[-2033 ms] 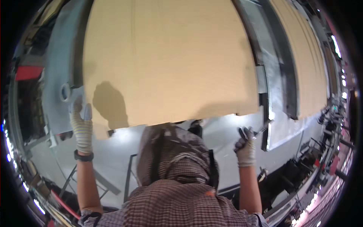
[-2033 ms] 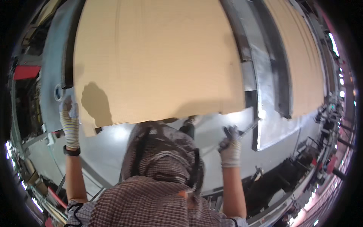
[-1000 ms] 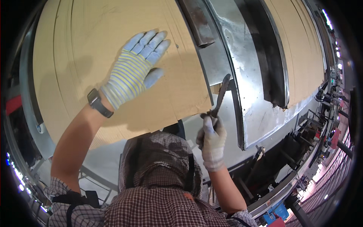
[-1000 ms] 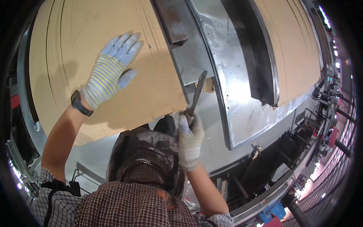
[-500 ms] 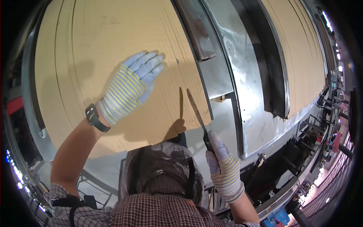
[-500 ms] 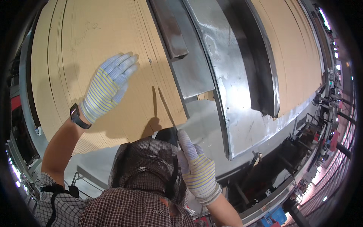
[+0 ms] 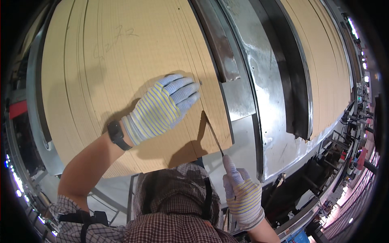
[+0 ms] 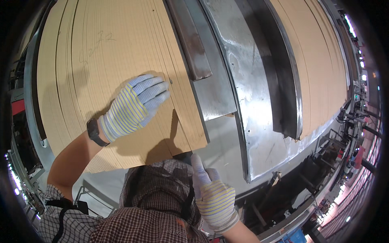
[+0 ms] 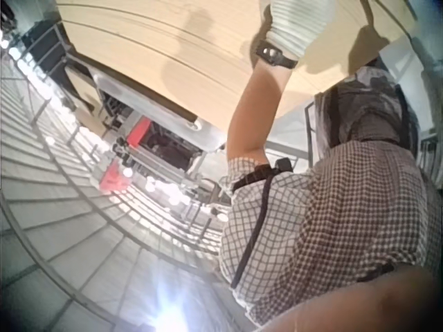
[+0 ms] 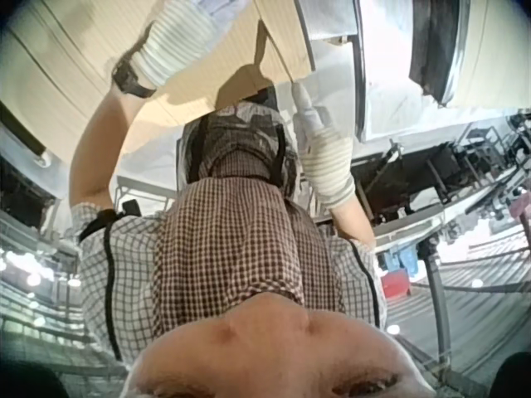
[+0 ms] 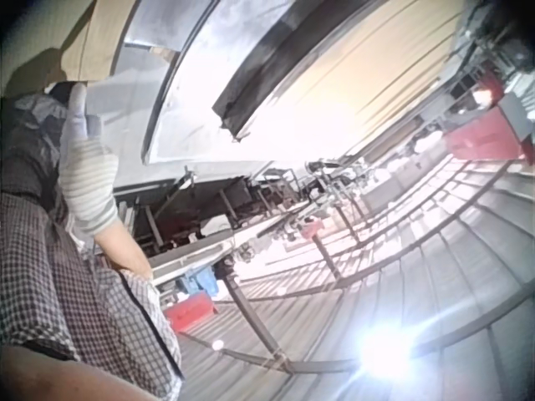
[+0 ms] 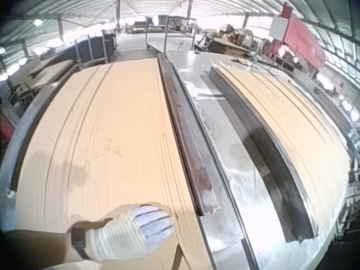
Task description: Operating factory machinery to process material strips and organizing cardboard packaging.
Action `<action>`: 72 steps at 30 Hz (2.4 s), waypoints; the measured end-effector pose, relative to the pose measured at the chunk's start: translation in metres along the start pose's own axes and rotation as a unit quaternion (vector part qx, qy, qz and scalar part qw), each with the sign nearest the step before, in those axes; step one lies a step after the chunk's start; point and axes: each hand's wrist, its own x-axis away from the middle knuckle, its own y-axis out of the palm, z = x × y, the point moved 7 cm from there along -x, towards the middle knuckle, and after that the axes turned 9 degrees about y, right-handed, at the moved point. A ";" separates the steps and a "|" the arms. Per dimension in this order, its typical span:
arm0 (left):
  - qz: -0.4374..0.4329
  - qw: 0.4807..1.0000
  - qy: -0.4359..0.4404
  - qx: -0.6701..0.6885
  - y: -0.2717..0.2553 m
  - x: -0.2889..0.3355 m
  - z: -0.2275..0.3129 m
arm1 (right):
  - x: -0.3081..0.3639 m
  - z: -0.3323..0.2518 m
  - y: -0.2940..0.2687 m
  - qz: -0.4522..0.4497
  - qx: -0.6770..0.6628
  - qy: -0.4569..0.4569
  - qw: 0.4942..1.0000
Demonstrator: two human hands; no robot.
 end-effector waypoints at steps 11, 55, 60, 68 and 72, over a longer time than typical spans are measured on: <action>-0.011 0.999 0.018 0.038 -0.001 -0.007 0.000 | -0.028 -0.039 -0.005 0.058 0.089 -0.002 0.994; 0.015 0.999 0.037 0.012 -0.003 -0.011 0.001 | 0.008 0.187 0.239 -0.025 0.000 0.166 0.986; -0.011 1.000 0.018 0.003 -0.006 -0.013 0.004 | -0.008 0.152 0.100 0.247 -0.143 0.083 0.955; -0.006 0.999 0.025 -0.022 0.004 -0.002 -0.004 | -0.149 0.031 -0.021 0.292 -0.009 -0.054 0.955; -0.015 1.000 0.015 -0.006 0.005 -0.005 -0.002 | -0.160 -0.001 0.016 0.152 -0.068 -0.015 0.986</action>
